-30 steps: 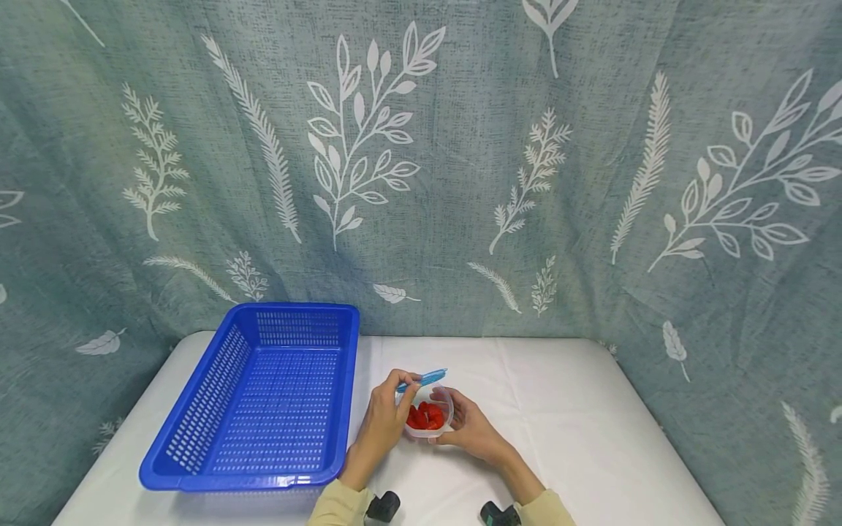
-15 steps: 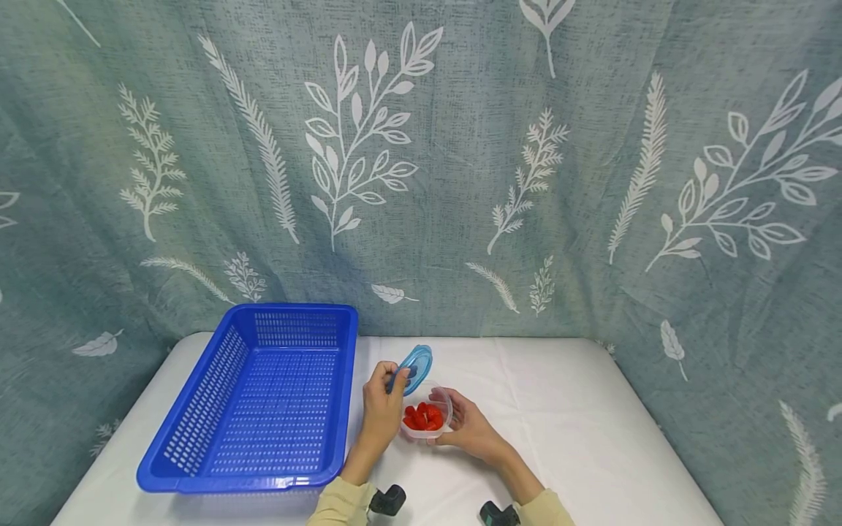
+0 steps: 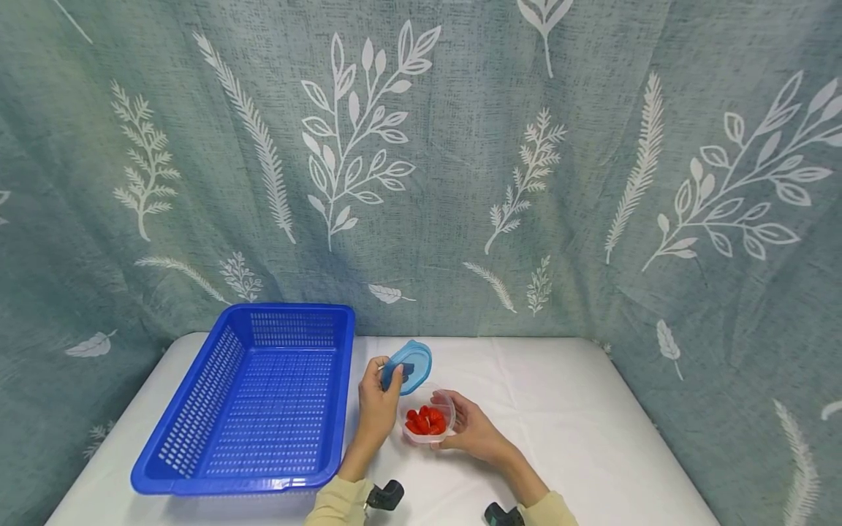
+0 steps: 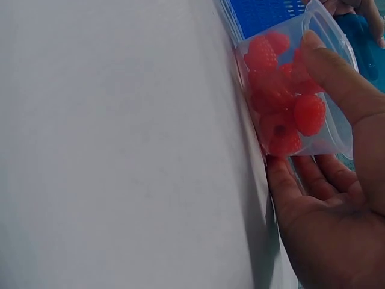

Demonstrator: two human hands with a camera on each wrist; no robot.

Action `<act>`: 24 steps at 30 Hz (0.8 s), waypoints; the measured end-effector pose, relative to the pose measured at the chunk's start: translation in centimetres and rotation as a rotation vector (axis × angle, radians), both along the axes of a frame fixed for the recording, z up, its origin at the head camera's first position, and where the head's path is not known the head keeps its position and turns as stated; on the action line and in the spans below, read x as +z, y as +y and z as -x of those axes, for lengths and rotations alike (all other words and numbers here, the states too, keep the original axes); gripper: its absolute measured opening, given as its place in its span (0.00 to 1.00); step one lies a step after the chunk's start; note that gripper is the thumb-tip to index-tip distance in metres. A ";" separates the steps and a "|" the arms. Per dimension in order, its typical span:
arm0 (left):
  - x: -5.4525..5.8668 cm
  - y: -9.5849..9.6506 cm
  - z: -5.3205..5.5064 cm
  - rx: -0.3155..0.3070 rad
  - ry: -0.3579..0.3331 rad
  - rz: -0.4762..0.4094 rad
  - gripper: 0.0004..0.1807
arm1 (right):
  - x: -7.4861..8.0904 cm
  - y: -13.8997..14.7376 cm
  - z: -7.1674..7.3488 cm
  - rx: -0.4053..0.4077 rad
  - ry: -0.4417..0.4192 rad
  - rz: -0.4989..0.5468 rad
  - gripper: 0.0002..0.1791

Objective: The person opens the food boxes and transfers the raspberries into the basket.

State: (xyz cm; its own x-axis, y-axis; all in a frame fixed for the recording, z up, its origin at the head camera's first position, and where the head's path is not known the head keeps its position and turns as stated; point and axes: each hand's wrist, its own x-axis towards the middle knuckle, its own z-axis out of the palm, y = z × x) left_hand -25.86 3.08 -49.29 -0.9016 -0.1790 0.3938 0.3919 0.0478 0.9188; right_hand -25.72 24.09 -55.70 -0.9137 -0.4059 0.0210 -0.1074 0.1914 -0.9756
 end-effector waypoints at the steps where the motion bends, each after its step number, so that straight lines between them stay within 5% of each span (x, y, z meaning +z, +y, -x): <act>1: 0.4 0.0 -0.2 0.000 -0.012 -0.012 0.06 | 0.0 0.0 0.0 0.003 0.000 0.003 0.48; 17: -0.5 -0.3 1.9 -0.042 -0.020 -0.128 0.11 | -0.1 0.6 0.2 0.027 -0.016 0.001 0.50; 24: -4.1 0.0 4.2 -0.030 -0.048 -0.220 0.11 | 0.0 0.7 0.1 0.044 -0.029 0.028 0.50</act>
